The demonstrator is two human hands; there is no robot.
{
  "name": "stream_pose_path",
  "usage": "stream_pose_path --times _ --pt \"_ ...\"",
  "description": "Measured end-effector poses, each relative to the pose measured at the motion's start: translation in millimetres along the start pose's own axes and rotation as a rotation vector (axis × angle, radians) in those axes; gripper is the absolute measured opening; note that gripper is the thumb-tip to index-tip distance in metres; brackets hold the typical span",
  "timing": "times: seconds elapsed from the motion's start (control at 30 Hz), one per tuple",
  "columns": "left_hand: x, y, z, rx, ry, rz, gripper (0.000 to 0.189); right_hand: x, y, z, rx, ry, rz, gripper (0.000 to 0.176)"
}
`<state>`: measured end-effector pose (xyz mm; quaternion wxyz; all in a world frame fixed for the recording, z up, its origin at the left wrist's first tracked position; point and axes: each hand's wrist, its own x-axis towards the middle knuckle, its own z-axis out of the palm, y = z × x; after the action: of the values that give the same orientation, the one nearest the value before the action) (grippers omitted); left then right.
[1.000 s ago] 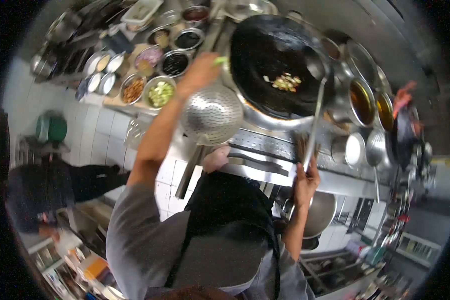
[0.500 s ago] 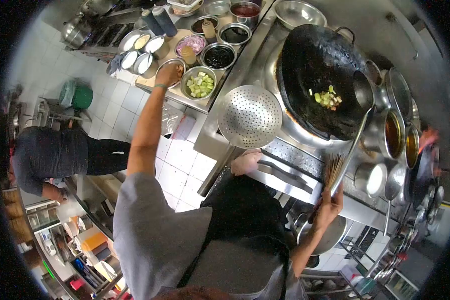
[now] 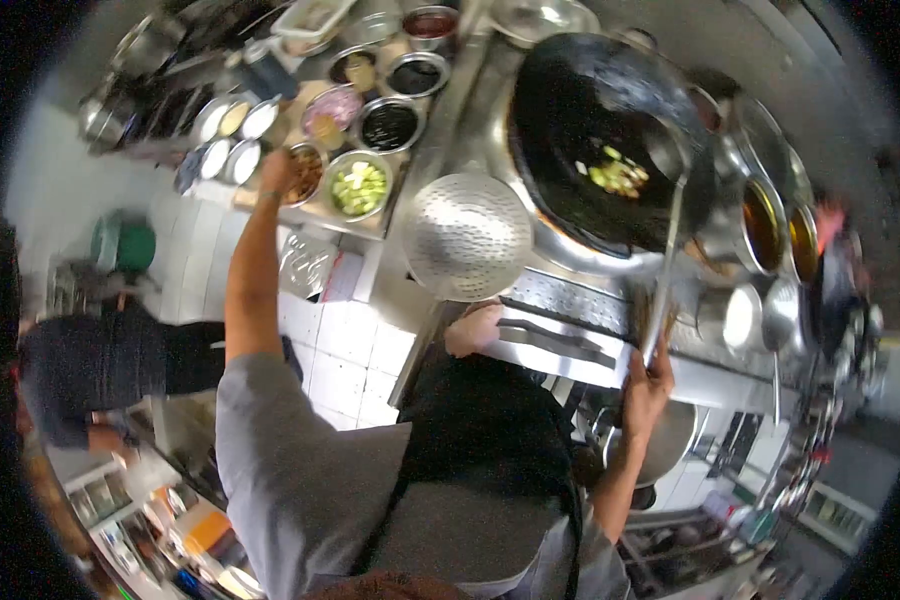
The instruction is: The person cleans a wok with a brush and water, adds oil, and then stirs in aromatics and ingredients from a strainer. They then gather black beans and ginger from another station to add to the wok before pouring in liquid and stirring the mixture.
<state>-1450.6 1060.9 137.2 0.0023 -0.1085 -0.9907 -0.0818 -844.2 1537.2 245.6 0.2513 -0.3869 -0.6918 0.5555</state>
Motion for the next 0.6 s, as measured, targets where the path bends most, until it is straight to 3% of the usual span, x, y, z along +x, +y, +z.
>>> stream_pose_path --times 0.07,0.17,0.2,0.23,0.33,0.43,0.5,0.57,0.6 --pt "0 -6 0 -0.165 0.042 -0.128 0.039 -4 -18 4 -0.023 0.003 0.097 0.055" --pt "-12 -4 2 -1.249 0.034 -0.304 0.034 -4 -15 4 -0.071 0.079 0.127 0.055" --pt "-7 -5 2 -1.456 -0.032 -0.277 0.020 -5 -24 6 -0.084 0.067 0.125 0.055" --pt "-17 33 -17 -1.553 0.050 -0.258 0.022 -3 -21 6 -0.024 0.093 0.122 0.054" --pt "-41 154 -71 -1.438 0.032 0.058 0.025 -2 -38 7 0.034 0.125 0.154 0.052" --pt "-57 282 -119 -1.387 -0.307 0.225 0.028 5 -28 0 0.047 0.143 0.085 0.052" --pt "-65 369 -119 -1.296 -0.300 0.365 0.028 6 -31 -2 -0.022 0.148 0.047 0.053" --pt "-75 436 -120 -1.306 -0.424 0.526 0.050 8 -15 1 0.008 0.176 -0.043 0.053" --pt "-64 458 -107 -1.071 -0.395 0.604 0.058 9 -7 4 0.009 0.189 -0.113 0.053"
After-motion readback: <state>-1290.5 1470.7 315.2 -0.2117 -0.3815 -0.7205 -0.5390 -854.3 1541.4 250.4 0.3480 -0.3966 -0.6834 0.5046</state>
